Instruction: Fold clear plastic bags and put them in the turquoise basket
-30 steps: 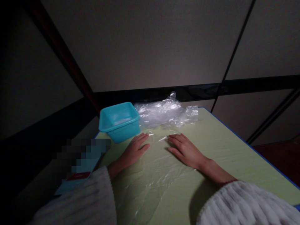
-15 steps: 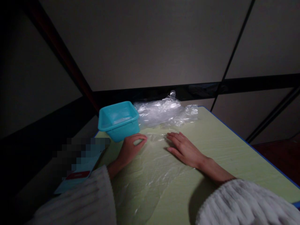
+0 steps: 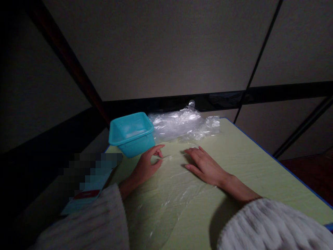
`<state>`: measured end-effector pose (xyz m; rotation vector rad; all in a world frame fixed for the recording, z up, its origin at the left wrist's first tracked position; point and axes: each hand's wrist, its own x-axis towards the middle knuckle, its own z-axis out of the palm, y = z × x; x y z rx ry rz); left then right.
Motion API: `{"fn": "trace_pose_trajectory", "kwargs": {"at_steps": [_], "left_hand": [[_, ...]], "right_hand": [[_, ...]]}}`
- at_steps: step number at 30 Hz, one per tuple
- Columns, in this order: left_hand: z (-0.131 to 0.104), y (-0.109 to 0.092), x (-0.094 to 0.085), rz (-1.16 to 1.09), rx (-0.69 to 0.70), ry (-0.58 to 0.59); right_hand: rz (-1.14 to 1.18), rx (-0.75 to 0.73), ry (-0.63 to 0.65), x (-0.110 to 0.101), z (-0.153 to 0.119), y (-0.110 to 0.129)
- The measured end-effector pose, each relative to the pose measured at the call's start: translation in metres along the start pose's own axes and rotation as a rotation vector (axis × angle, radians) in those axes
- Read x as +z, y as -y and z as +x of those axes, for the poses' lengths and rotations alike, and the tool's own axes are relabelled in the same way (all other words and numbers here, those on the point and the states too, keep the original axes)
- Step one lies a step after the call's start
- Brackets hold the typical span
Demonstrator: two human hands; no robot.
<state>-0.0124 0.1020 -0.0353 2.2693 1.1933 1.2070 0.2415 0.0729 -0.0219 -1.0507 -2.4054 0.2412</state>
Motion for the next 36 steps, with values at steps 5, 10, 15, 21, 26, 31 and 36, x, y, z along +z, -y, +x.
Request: {"fn": "trace_pose_trajectory", "kwargs": {"at_steps": [5,10,15,21,26,31,36], "left_hand": [[-0.002,-0.006,-0.008,-0.025,0.108,0.151],[-0.011,-0.007,-0.019,-0.006,0.175,0.247],[-0.015,-0.006,-0.027,0.049,0.199,0.264],[-0.013,-0.016,-0.019,0.152,0.145,0.199],[-0.021,-0.031,-0.003,0.276,0.170,0.381],[-0.029,-0.031,0.001,0.350,0.184,0.548],[-0.029,-0.031,-0.001,0.420,0.195,0.584]], "right_hand": [[-0.006,-0.044,0.038,-0.002,0.002,0.001],[-0.035,-0.068,0.069,-0.003,0.000,0.001],[-0.072,-0.080,0.089,-0.004,0.000,-0.001],[-0.090,-0.074,0.082,-0.001,0.005,0.009],[-0.114,-0.144,0.217,0.010,0.008,0.019],[-0.114,-0.118,0.293,0.016,0.005,0.018],[-0.154,-0.076,0.321,0.013,0.004,0.018]]}}
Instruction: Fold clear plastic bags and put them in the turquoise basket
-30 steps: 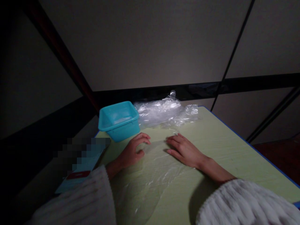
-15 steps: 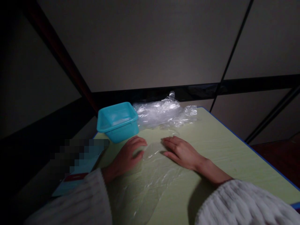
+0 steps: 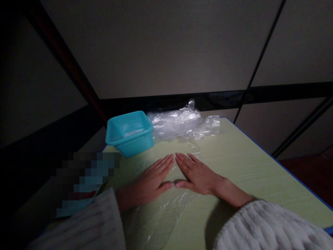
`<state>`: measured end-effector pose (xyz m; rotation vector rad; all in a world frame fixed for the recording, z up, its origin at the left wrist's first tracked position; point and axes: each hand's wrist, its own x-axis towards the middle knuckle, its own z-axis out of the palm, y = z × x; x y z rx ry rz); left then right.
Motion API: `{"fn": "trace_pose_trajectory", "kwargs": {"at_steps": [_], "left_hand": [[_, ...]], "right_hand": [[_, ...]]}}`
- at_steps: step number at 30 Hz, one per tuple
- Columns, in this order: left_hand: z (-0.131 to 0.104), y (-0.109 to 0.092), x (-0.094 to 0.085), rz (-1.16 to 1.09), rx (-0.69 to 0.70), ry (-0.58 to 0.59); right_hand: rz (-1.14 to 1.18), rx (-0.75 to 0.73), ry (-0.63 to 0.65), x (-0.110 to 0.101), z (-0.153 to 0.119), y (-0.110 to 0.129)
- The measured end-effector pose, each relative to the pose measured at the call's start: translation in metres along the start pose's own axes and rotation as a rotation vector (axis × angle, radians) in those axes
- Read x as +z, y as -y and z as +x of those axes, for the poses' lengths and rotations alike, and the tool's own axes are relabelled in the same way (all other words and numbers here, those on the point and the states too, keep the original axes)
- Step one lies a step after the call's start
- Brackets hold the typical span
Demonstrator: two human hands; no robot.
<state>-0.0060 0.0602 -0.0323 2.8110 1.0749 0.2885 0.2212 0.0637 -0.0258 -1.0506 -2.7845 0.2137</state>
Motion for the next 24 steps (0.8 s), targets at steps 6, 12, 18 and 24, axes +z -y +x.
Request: {"fn": "trace_pose_trajectory", "kwargs": {"at_steps": [6,12,18,24], "left_hand": [[0.000,0.000,0.000,0.038,0.009,0.039],[0.001,-0.002,-0.002,0.036,-0.014,0.065],[0.001,0.001,0.000,0.029,0.004,0.038],[-0.001,0.001,0.000,0.004,-0.001,0.019]], "right_hand": [[-0.075,0.076,-0.025,0.002,-0.015,-0.010],[-0.109,0.103,-0.061,-0.001,-0.033,-0.027],[-0.092,0.189,0.005,-0.008,-0.038,-0.031],[-0.045,0.235,0.030,-0.011,-0.038,-0.030]]}}
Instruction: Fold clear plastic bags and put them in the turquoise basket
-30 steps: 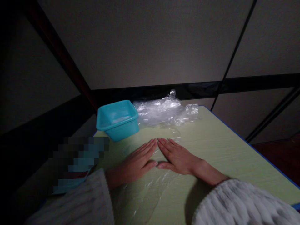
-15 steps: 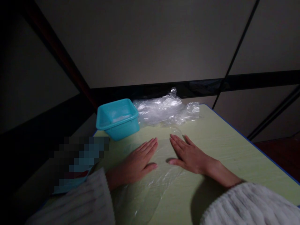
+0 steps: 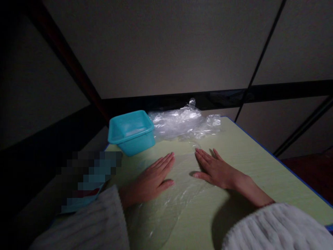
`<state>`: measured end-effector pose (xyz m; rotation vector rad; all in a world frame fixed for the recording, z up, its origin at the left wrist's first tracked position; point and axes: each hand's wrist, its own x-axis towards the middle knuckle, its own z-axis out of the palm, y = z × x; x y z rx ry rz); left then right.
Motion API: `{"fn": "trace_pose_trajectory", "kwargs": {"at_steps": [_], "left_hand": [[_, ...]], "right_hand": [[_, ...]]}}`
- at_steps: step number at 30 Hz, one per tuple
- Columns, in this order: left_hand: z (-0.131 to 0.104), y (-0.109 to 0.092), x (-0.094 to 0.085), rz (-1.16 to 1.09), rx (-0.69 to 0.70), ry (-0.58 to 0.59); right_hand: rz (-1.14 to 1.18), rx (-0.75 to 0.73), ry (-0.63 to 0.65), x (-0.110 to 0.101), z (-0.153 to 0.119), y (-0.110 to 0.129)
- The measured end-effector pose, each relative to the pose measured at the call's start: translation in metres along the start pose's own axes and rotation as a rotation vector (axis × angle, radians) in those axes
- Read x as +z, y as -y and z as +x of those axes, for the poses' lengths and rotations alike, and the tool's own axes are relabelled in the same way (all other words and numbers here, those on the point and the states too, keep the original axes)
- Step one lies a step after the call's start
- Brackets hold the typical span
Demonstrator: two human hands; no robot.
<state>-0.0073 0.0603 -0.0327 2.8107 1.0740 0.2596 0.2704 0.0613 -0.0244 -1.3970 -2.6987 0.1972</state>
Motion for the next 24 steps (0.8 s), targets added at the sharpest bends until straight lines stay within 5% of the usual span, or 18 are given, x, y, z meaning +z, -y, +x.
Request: {"fn": "trace_pose_trajectory", "kwargs": {"at_steps": [9,13,24], "left_hand": [[-0.004,0.006,-0.008,-0.041,-0.244,-0.284],[-0.004,0.009,-0.011,-0.046,-0.250,-0.354],[-0.005,0.009,-0.011,0.075,-0.288,-0.240]], "right_hand": [[0.034,0.076,-0.110,-0.003,0.009,-0.004],[0.070,0.134,-0.170,-0.001,0.020,-0.012],[0.079,0.144,-0.259,0.003,0.031,-0.020]]}}
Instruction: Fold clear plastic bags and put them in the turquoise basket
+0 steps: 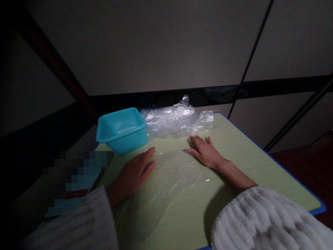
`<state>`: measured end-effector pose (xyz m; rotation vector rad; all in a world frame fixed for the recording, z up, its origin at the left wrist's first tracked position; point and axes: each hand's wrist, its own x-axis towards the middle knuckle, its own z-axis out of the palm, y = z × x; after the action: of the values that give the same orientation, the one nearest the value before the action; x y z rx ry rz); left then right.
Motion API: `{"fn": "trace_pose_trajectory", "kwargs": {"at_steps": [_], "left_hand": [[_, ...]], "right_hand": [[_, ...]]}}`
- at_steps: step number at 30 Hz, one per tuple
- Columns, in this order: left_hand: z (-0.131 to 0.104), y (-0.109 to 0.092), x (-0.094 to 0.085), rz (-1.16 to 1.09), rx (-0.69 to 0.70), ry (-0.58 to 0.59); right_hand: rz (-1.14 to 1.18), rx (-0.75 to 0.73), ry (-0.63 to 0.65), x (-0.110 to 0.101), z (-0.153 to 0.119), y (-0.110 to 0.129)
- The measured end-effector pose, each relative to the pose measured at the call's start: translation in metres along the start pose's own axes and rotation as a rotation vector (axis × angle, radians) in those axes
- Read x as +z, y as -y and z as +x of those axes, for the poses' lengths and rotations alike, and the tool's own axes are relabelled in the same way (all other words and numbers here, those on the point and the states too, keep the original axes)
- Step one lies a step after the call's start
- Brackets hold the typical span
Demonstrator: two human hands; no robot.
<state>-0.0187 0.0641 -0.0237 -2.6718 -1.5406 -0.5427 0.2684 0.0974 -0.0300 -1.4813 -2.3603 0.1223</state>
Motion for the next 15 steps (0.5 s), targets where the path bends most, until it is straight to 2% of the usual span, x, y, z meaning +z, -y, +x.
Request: {"fn": "trace_pose_trajectory", "kwargs": {"at_steps": [3,8,15], "left_hand": [[0.000,0.001,0.000,0.029,-0.026,0.039],[0.003,0.002,0.000,0.049,-0.055,0.073],[0.002,0.002,0.001,0.015,-0.076,0.070]], "right_hand": [[0.013,-0.031,-0.012,-0.003,-0.002,0.010],[0.056,-0.162,0.040,-0.012,-0.004,0.024],[0.029,-0.149,0.004,-0.014,-0.003,0.020]]}}
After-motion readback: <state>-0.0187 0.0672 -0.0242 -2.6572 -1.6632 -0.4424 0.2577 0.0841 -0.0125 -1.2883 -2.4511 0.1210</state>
